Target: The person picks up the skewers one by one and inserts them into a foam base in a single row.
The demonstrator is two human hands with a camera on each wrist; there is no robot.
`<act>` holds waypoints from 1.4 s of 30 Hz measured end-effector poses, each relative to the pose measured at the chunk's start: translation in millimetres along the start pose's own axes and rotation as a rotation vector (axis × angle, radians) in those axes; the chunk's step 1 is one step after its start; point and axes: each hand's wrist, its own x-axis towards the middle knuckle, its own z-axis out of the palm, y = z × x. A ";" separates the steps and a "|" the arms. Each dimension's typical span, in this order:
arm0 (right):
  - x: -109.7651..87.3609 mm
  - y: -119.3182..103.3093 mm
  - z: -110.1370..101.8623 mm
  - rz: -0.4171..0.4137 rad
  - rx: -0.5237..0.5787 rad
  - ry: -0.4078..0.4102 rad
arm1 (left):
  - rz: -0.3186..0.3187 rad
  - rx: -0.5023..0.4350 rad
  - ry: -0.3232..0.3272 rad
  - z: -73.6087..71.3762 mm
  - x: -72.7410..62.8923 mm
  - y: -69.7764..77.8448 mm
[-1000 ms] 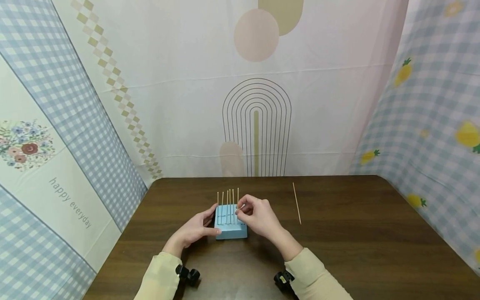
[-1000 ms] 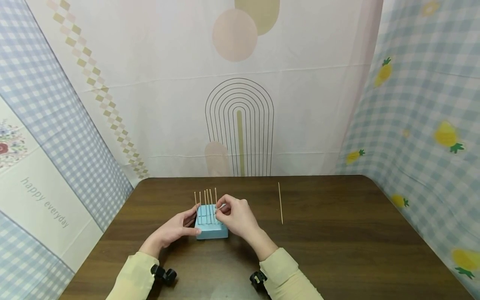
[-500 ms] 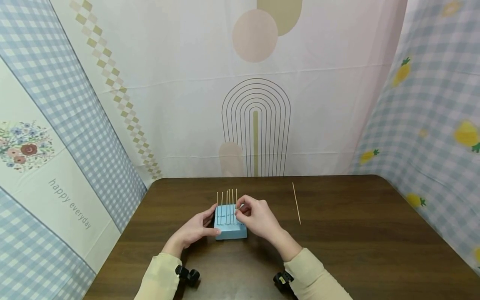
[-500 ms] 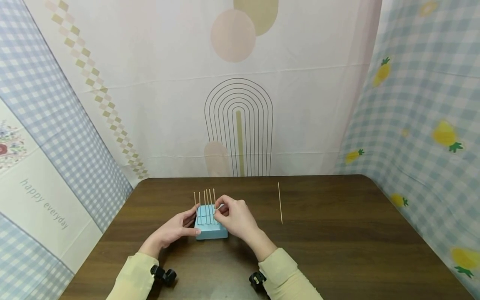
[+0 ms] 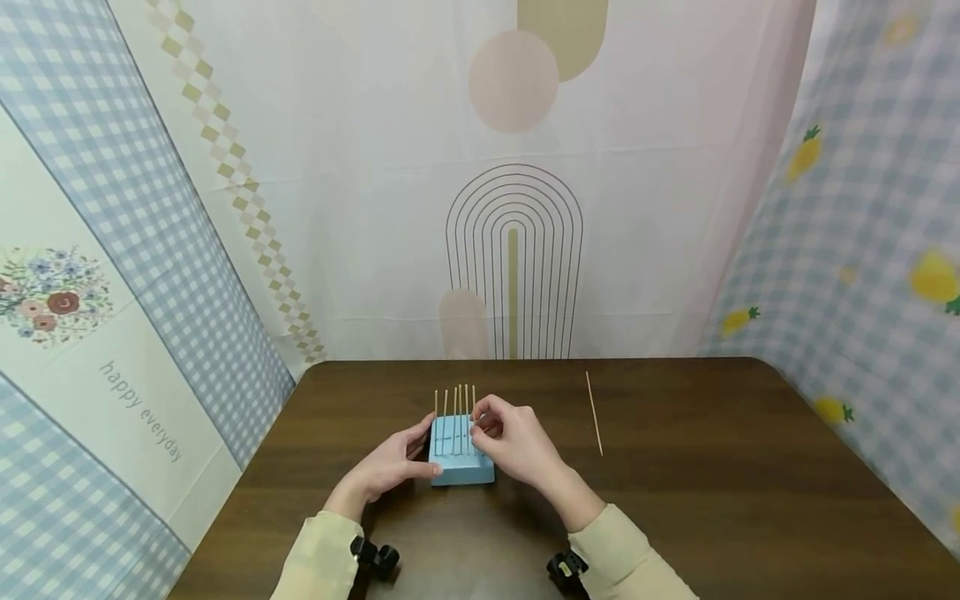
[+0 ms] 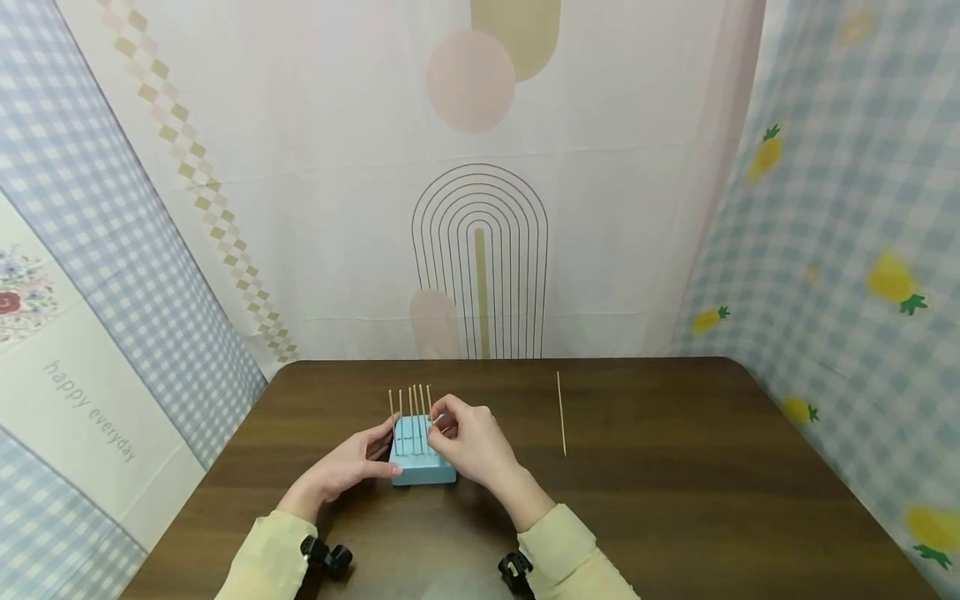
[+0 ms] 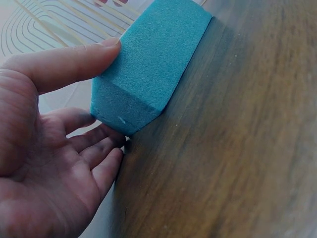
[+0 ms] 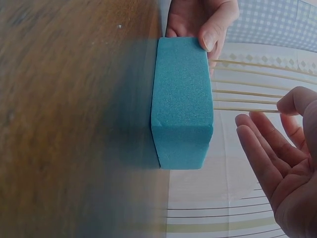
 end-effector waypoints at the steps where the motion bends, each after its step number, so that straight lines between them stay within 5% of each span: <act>1: 0.5 -0.1 0.2 -0.005 0.001 0.003 | 0.001 -0.003 0.004 -0.2 -0.2 0.1; 27: 6.1 10.7 -17.2 -0.001 0.071 -0.003 | 0.049 -0.011 0.007 3.9 5.6 2.3; 35: 7.9 31.5 -48.3 0.090 0.069 0.055 | 0.053 -0.006 0.000 3.7 5.6 0.4; 42: 9.1 71.4 -85.7 0.263 0.097 0.099 | 0.053 -0.010 0.004 2.7 6.3 1.5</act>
